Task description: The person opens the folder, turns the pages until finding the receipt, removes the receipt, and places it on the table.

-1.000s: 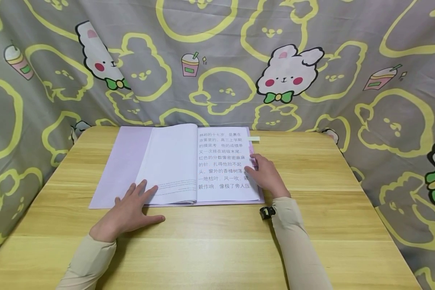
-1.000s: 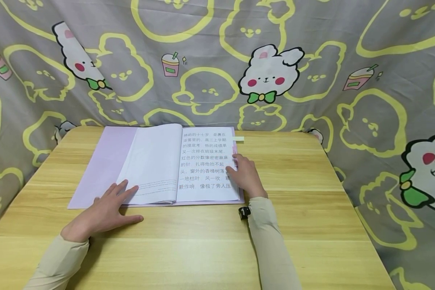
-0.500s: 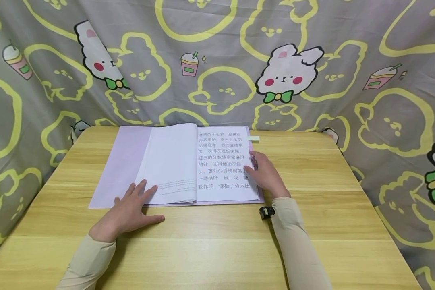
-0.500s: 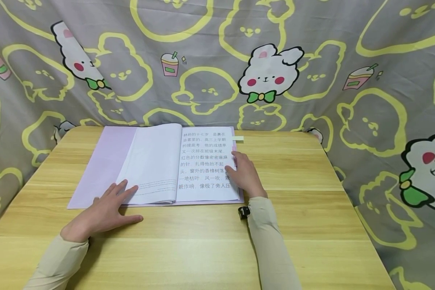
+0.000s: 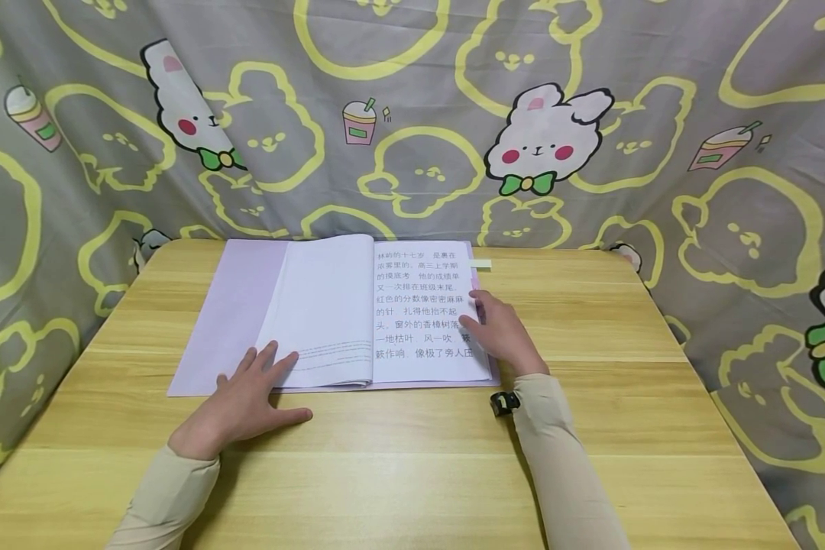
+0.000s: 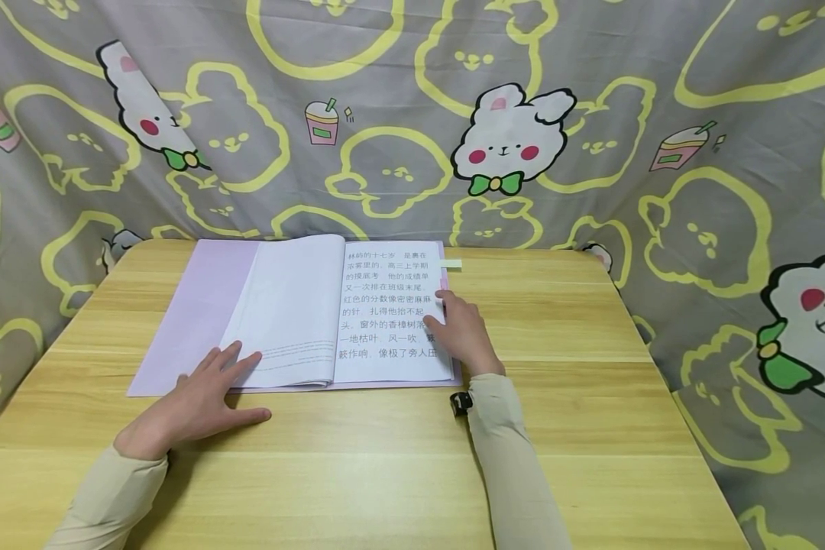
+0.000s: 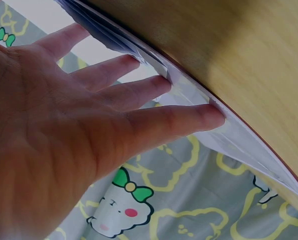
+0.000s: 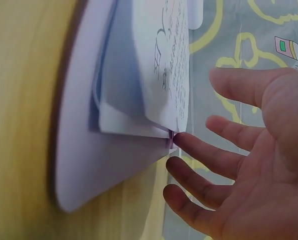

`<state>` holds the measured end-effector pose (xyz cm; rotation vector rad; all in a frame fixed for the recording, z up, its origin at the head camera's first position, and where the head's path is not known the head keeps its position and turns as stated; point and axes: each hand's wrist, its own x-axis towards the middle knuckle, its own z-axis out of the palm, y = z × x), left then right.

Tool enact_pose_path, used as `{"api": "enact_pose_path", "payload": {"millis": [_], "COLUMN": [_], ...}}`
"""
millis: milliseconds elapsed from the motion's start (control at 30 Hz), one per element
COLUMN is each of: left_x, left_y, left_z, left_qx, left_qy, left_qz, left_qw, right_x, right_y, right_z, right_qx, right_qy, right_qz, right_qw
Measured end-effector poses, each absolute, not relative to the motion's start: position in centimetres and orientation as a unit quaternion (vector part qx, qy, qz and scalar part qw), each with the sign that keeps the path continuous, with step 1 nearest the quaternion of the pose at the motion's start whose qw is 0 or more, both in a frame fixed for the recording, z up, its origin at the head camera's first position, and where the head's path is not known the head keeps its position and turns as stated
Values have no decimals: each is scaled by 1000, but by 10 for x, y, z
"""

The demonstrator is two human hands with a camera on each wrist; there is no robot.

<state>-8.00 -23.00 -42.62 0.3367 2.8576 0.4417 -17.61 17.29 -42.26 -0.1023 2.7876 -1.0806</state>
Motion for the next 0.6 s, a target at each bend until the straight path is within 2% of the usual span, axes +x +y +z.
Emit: {"api": "enact_pose_path", "payload": {"millis": [600], "left_x": [-80], "left_y": [-230], "left_z": [-426], "left_qx": [109], "left_qy": [972], "left_qz": [165], "left_qw": [127], "right_x": [-174], "right_y": [167], "right_z": [-415], "right_qx": [-54], "right_qy": [913], "right_qz": [-402], "right_qw": [46]}}
